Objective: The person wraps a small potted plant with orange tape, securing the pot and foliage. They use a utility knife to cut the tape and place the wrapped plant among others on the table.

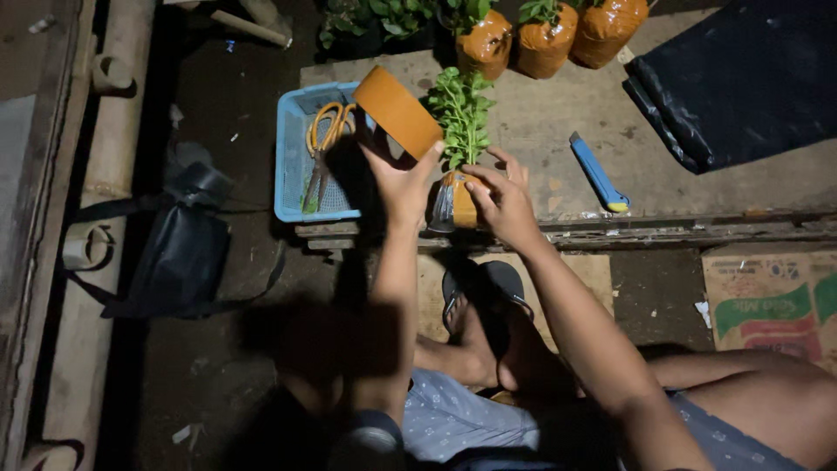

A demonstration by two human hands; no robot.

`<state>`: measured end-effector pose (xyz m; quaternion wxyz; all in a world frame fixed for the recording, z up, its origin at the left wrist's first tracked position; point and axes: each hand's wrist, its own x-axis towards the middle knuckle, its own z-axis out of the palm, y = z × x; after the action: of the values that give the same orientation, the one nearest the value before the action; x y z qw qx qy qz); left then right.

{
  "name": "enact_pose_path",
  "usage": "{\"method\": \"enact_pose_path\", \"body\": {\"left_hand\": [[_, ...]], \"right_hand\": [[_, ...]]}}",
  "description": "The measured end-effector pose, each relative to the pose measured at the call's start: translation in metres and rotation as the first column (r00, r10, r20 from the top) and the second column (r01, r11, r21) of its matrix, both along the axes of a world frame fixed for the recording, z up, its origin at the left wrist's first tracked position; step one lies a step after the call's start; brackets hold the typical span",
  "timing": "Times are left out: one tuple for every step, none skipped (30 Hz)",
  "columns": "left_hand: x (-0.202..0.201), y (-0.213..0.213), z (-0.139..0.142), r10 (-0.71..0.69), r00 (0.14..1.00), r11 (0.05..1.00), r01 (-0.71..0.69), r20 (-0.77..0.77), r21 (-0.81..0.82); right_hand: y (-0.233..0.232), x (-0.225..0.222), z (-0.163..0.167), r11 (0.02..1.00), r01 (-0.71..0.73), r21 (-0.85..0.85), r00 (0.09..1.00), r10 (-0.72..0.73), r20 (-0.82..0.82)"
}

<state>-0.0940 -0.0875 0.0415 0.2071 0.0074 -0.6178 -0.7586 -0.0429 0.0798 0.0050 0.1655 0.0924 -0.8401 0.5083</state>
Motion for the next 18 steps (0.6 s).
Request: {"method": "enact_pose_path", "body": {"left_hand": [[0.005,0.002,0.005,-0.064,0.998,0.995,0.066,-0.029,0.074],[0.012,0.004,0.010,-0.125,0.990,0.980,0.134,-0.064,0.144],[0.019,0.005,0.015,-0.189,0.981,0.974,0.192,-0.034,0.120],[0.026,0.005,0.021,-0.249,0.969,0.964,0.248,-0.007,0.097],[0.032,0.007,0.025,-0.307,0.952,0.949,0.304,0.017,0.078],[0.039,0.008,0.029,-0.380,0.925,0.920,0.374,0.032,0.115],[0.047,0.009,0.032,-0.452,0.891,0.884,0.441,0.043,0.152],[0.054,0.009,0.034,-0.518,0.854,0.844,0.501,0.048,0.190],[0.060,0.008,0.034,-0.507,0.861,0.862,0.506,0.036,0.015],[0.068,0.006,0.033,-0.493,0.870,0.857,0.491,0.033,-0.157],[0.075,0.004,0.029,-0.477,0.878,0.825,0.464,0.042,-0.322],[0.082,0.001,0.024,-0.642,0.758,0.736,0.652,0.115,-0.185],[0.090,-0.002,0.018,-0.789,0.594,0.598,0.801,0.157,-0.029],[0.097,-0.004,0.010,-0.904,0.398,0.418,0.899,0.155,0.132],[0.100,-0.005,0.001,-0.919,0.347,0.367,0.926,0.187,0.085],[0.101,-0.004,-0.008,-0.930,0.294,0.309,0.950,0.220,0.037],[0.104,-0.002,-0.018,-0.937,0.240,0.247,0.969,0.255,-0.005],[0.104,0.001,-0.028,-0.930,0.230,0.229,0.973,0.288,-0.037]], "right_hand": [[0.003,-0.005,-0.005,1.000,-0.013,0.007,1.000,0.013,0.025],[0.006,-0.010,-0.010,1.000,-0.026,0.015,0.998,0.025,0.049],[0.009,-0.014,-0.013,0.999,-0.039,0.023,0.997,0.037,0.074],[0.011,-0.017,-0.014,0.998,-0.045,0.051,0.993,0.040,0.107],[0.014,-0.019,-0.013,0.995,-0.053,0.083,0.990,0.041,0.137],[0.019,-0.021,-0.009,0.991,-0.061,0.116,0.986,0.042,0.163],[0.027,-0.018,-0.003,0.996,-0.014,0.092,0.999,0.010,0.045],[0.034,-0.010,0.006,0.998,0.022,0.061,0.997,-0.018,-0.074],[0.036,-0.002,0.015,0.999,0.047,0.025,0.981,-0.042,-0.191],[0.043,0.010,0.026,0.987,-0.026,-0.161,0.995,0.011,-0.098],[0.053,0.027,0.037,0.935,-0.075,-0.347,0.997,0.080,0.001],[0.061,0.040,0.047,0.908,-0.190,-0.372,0.981,0.192,-0.032],[0.070,0.054,0.057,0.869,-0.292,-0.400,0.954,0.293,-0.060],[0.077,0.066,0.064,0.818,-0.387,-0.425,0.918,0.385,-0.093],[0.084,0.074,0.069,0.826,-0.445,-0.345,0.882,0.471,-0.010],[0.092,0.081,0.074,0.820,-0.507,-0.265,0.837,0.542,0.078],[0.096,0.088,0.075,0.799,-0.570,-0.192,0.782,0.599,0.174],[0.096,0.094,0.073,0.814,-0.557,-0.167,0.782,0.581,0.226]]}}
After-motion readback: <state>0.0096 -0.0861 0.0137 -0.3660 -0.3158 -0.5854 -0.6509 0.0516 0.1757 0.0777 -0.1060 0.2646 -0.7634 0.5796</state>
